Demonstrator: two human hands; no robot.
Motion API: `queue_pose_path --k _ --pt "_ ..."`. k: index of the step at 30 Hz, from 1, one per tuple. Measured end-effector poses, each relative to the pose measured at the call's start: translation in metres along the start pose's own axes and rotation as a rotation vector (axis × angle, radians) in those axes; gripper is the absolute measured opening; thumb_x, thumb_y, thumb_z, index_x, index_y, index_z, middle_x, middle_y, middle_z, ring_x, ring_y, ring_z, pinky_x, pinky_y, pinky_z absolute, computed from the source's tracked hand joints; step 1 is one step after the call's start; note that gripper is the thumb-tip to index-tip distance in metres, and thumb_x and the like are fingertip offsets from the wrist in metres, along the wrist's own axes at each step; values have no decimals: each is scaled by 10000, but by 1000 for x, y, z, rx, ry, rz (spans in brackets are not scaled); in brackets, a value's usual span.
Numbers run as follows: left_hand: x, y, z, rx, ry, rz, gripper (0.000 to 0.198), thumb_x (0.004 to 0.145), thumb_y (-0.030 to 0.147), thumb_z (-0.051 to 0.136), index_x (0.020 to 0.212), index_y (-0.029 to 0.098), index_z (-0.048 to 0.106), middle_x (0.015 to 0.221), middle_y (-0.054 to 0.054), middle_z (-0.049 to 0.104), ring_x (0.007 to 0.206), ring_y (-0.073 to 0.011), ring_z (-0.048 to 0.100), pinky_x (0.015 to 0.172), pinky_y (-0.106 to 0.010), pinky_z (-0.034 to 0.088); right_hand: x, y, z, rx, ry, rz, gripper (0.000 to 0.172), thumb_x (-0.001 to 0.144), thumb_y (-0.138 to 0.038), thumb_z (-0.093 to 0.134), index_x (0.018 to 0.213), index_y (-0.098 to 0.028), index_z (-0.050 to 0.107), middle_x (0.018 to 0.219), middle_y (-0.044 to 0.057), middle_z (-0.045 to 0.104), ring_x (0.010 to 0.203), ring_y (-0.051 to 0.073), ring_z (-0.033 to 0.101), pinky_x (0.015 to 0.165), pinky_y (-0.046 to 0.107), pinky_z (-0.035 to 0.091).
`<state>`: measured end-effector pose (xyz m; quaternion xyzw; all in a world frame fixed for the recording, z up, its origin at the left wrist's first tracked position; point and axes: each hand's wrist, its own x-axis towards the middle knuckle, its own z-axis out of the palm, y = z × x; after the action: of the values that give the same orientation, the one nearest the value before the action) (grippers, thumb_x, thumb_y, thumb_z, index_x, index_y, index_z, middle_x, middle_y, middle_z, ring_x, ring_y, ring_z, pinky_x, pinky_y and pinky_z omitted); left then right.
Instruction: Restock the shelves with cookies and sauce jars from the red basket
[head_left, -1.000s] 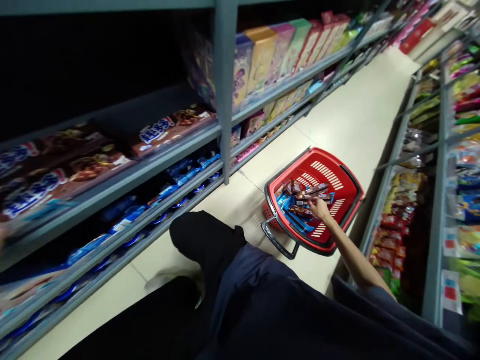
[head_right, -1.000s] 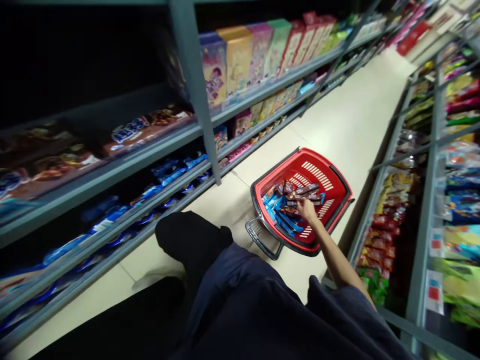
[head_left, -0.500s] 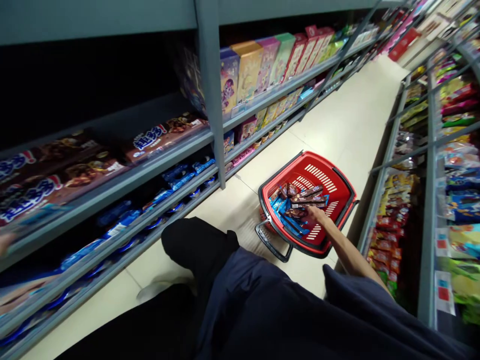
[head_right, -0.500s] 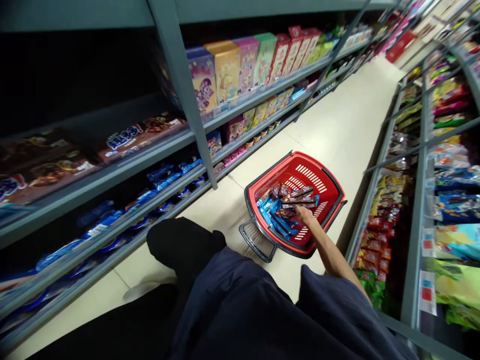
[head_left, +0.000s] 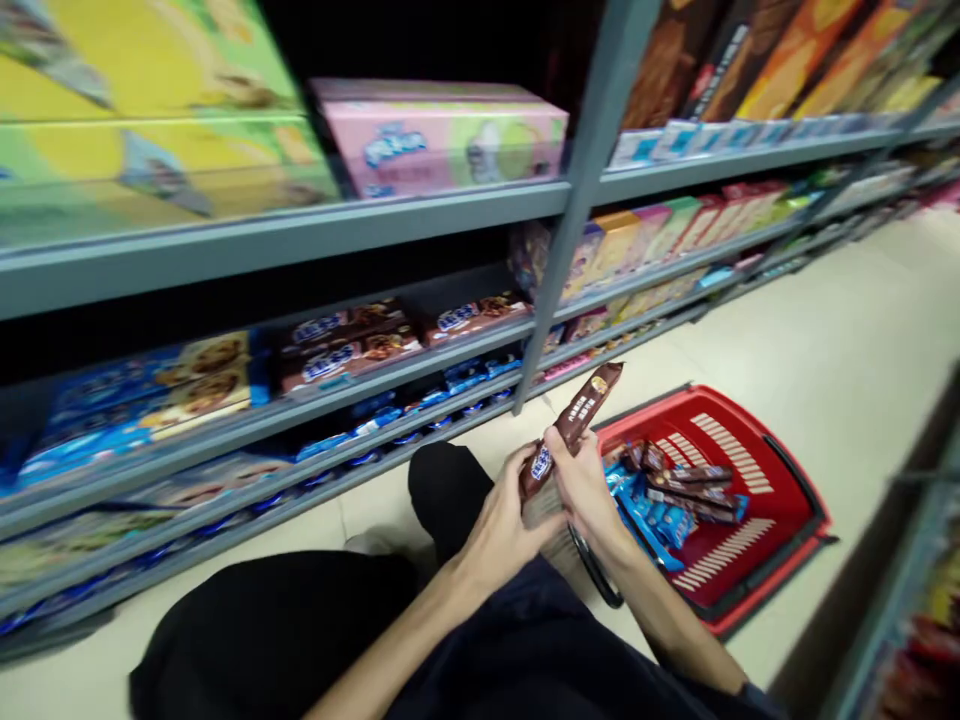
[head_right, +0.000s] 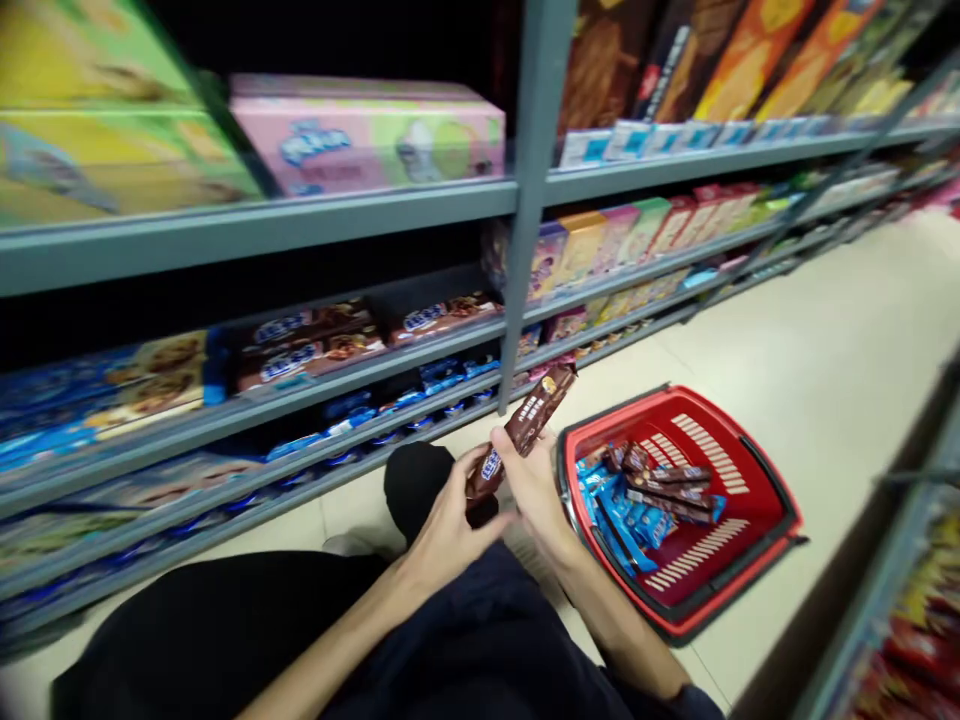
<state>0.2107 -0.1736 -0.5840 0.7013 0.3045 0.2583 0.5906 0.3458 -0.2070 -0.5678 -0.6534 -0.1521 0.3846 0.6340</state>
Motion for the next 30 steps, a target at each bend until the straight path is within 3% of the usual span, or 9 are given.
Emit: queue_pose_path --k 3,8,10,12,16,19,23,27,30 --pt "5 4 -42 -148 264 -67 394 958 377 695 1288 219 551 1246 -109 734 1086 -233 750 961 -390 617 -3 4 31 139 -170 -10 518 878 -638 754 1129 -281 475 1178 27 678 1122 196 694 1069 408 564" --pt "1 24 -156 -99 386 -77 424 829 447 828 1169 226 704 1172 -79 766 1071 -272 741 892 -351 616 38 -34 36 87 -345 -212 523 917 -564 743 1320 -352 486 1464 59 590 1175 220 713 1023 425 614" --pt "-4 29 -189 -95 427 -90 454 797 461 853 1173 238 732 1173 -72 765 1058 -277 737 860 -345 619 58 -48 46 -56 -445 -278 573 903 -541 765 1383 -352 514 1483 74 587 1139 218 714 978 403 636" --pt "-8 30 -210 -144 461 -115 504 787 489 856 1208 241 731 1131 -68 765 915 -242 740 716 -309 610 71 -58 61 -150 -529 -332 598 892 -536 778 1405 -332 547 1451 77 621 1140 212 703 984 385 636" --pt "-9 34 -229 -187 483 -147 579 783 501 865 1267 225 708 988 -53 752 673 -155 665 525 -239 517 76 -68 88 -127 -674 -350 538 871 -563 791 1297 -281 622 1253 68 738 1082 222 715 928 397 657" --pt "-9 40 -232 -207 553 -66 618 782 488 875 1295 206 677 1130 -89 754 928 -206 731 749 -279 610 74 -72 99 -82 -648 -376 475 834 -528 842 1192 -270 666 1197 54 759 1078 220 719 920 388 659" --pt "-9 39 -231 -223 663 88 639 782 433 889 1305 216 593 1368 -114 669 1228 -230 681 1067 -352 560 78 -74 103 -5 -606 -373 453 851 -479 846 1209 -260 678 1210 43 762 1053 192 734 943 359 650" --pt "6 33 -225 -134 673 189 607 767 393 892 1257 216 581 1356 -110 639 1177 -216 689 1061 -365 556 99 -81 102 -39 -583 -434 523 839 -519 842 1254 -258 661 1103 34 782 936 192 752 910 380 663" --pt "36 32 -222 -83 650 214 587 776 395 869 1253 192 592 1272 -111 672 1118 -209 698 1027 -360 565 126 -92 99 -124 -549 -517 549 854 -581 800 1265 -241 668 1047 35 786 913 200 755 944 401 656"
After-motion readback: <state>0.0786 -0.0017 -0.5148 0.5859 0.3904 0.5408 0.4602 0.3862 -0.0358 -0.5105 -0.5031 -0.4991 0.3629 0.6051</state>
